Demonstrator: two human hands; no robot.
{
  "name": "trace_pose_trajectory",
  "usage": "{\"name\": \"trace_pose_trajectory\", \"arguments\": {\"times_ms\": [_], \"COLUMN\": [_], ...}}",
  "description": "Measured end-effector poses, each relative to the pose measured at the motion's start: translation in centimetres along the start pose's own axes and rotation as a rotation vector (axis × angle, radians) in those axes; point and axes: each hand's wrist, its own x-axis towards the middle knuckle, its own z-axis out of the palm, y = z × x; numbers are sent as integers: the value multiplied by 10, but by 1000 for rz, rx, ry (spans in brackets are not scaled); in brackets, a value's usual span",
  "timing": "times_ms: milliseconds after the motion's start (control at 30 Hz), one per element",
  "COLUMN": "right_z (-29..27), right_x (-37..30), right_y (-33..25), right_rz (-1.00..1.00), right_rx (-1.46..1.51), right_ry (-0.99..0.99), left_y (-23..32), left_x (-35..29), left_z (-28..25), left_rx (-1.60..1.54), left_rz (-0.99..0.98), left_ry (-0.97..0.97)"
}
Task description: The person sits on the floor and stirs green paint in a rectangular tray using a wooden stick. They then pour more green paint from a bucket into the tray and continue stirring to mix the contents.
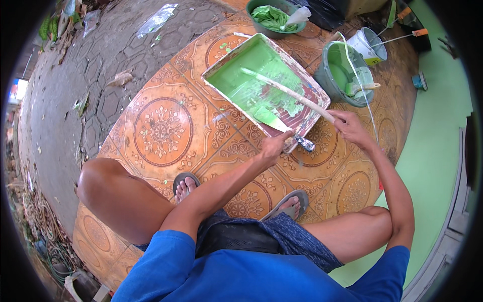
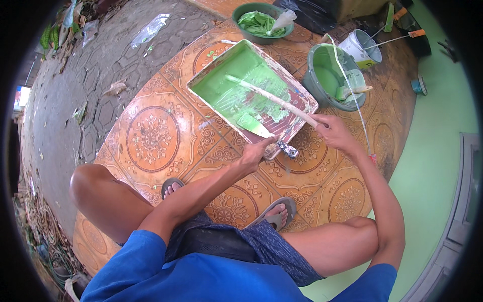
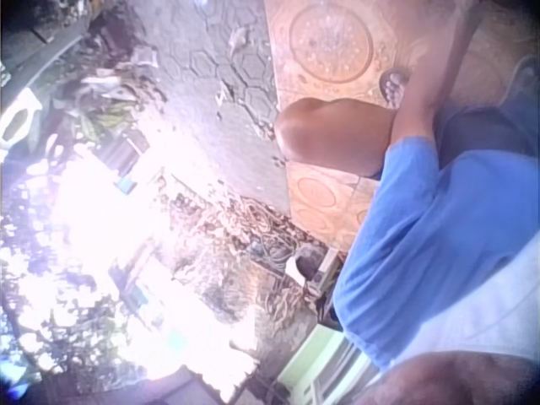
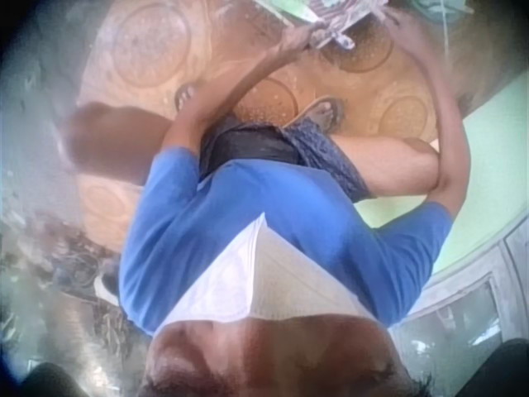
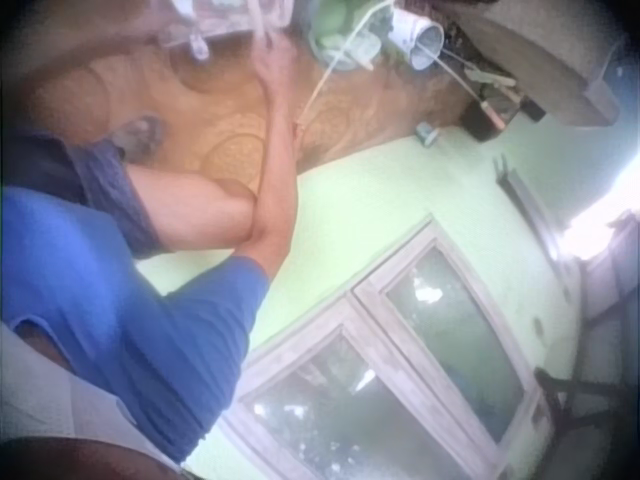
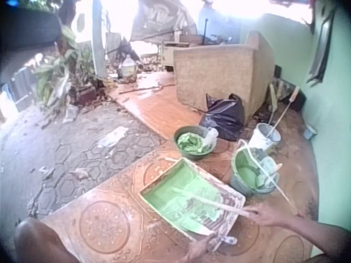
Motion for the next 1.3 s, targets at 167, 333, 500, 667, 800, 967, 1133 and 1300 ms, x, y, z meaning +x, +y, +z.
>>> {"name": "trace_pose_trajectory", "arguments": {"times_ms": [167,333,500,667,800,967,1133,1300], "right_z": [-30,-49,-58,-61,-61,-53,-13,-3], "right_x": [-26,-41,-50,-50,-51,-44,-27,-35], "right_y": [-21,-17,-17,-15,-18,2,45,70], "right_rz": [227,208,236,202,179,101,12,132], "right_rx": [314,353,322,259,225,163,-107,-106], "right_ry": [-47,1,51,52,61,99,122,-28], "left_y": [0,-4,-7,-16,-16,-15,-16,-17], "left_x": [-4,1,7,19,19,23,26,19], "left_z": [5,7,8,6,7,9,7,11], "left_rx": [25,-22,-19,-117,-125,-124,-119,-167], "left_rz": [30,25,28,62,81,11,32,66], "left_ry": [-17,-6,-10,-61,-41,-34,-27,-94]}}
